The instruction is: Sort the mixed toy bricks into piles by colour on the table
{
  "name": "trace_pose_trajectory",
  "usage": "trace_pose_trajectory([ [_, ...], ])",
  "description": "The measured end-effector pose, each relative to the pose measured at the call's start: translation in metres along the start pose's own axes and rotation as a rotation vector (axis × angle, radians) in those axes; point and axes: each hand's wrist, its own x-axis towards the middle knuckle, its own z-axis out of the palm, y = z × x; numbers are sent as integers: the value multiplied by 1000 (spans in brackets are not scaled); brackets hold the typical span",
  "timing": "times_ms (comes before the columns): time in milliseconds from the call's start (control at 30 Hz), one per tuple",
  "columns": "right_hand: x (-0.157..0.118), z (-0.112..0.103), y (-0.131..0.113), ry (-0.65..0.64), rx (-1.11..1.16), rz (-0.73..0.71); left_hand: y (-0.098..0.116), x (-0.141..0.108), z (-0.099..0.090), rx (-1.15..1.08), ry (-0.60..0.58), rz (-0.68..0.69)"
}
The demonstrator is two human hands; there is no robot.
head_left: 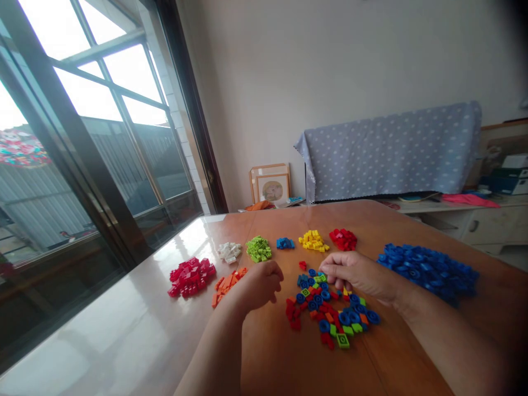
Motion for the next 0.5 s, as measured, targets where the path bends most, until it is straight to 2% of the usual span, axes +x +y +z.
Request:
trace_pose_trajectory([
  [33,0,0,0,2,1,1,-1,0,3,-5,-26,-9],
  [100,1,-1,0,4,3,3,-3,2,6,55,-4,13],
  [233,1,-1,1,4,-2,7,-5,4,3,245,170,90],
  [333,0,-1,0,0,-1,6,-1,3,-3,336,320,37],
  [400,0,-1,-1,4,2,6,2,3,-5,363,366,12],
  [500,-1,-1,-2,8,6,8,5,3,-7,382,381,43],
])
